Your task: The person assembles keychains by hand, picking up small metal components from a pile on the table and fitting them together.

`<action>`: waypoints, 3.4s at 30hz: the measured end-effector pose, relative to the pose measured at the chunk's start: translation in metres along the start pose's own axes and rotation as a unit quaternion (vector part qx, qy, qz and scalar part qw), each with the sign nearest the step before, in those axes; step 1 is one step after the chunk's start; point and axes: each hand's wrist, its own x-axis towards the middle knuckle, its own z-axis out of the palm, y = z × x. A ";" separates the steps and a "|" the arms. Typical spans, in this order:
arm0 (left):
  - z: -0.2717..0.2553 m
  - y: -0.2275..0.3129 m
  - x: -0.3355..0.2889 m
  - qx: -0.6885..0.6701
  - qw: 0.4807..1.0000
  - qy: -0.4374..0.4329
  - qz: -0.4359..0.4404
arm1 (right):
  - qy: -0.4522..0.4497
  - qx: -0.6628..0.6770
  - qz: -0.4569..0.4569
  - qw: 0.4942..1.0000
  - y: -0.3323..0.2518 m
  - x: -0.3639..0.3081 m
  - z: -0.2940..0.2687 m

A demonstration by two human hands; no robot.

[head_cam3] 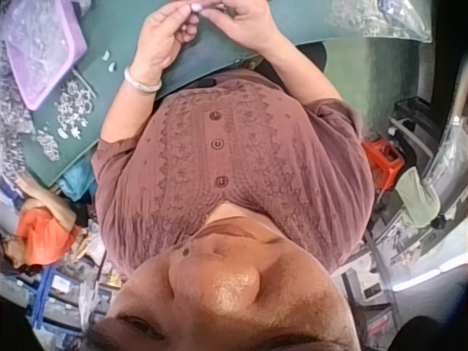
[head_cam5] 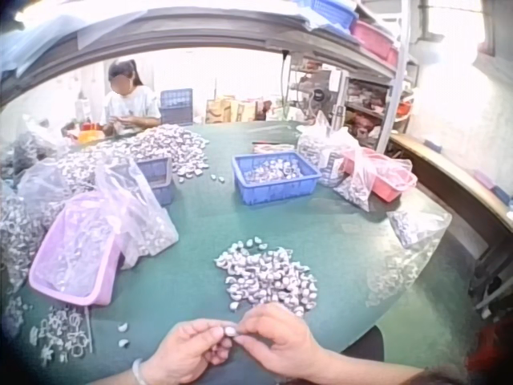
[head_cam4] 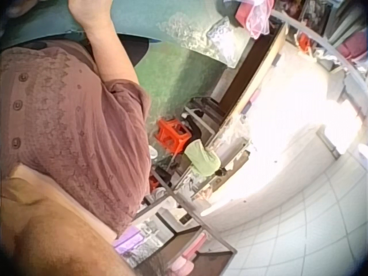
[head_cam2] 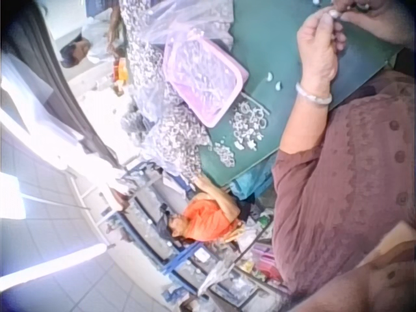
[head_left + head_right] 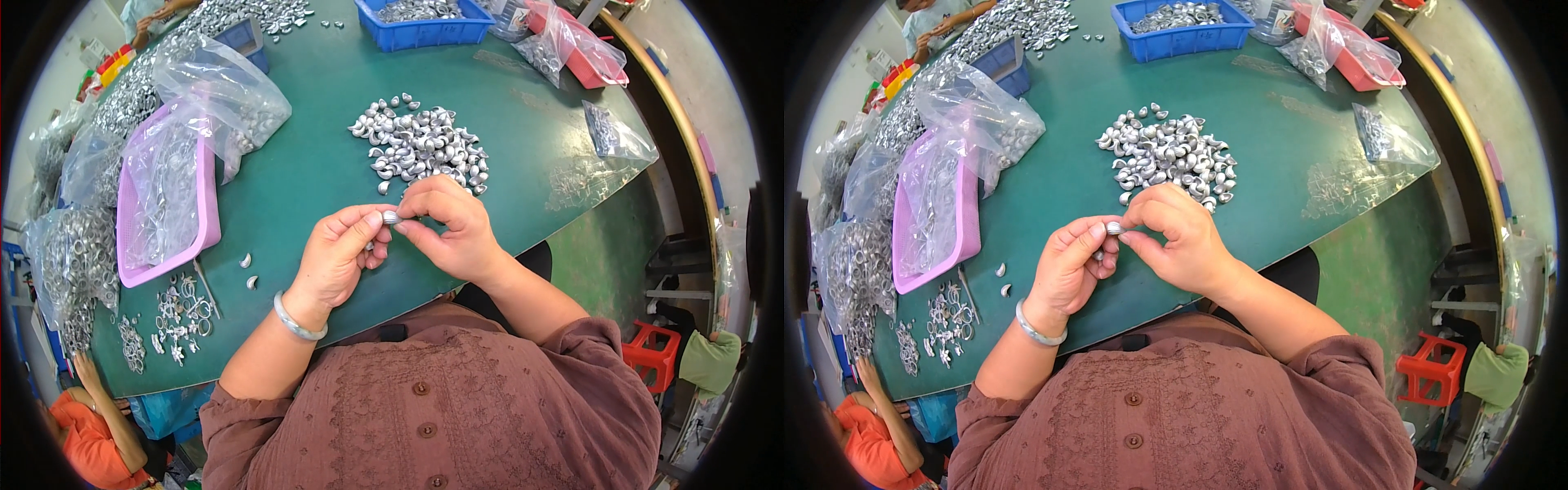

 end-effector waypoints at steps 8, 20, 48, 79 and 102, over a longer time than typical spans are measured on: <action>0.000 -0.001 0.000 0.009 1.000 -0.003 -0.005 | -0.001 -0.002 -0.001 1.000 0.000 0.000 0.003; 0.002 -0.001 0.000 0.017 1.000 0.009 -0.007 | -0.020 0.086 0.109 0.990 -0.001 -0.004 0.003; 0.003 -0.006 0.001 0.015 0.999 0.026 -0.012 | -0.014 0.304 0.274 0.912 0.005 -0.014 0.009; 0.001 -0.008 0.001 0.068 0.998 0.016 0.007 | -0.008 0.045 0.088 0.995 0.002 -0.012 0.011; -0.017 0.006 0.007 -0.046 0.992 0.112 0.021 | -0.284 -0.154 0.000 0.947 0.061 0.107 -0.014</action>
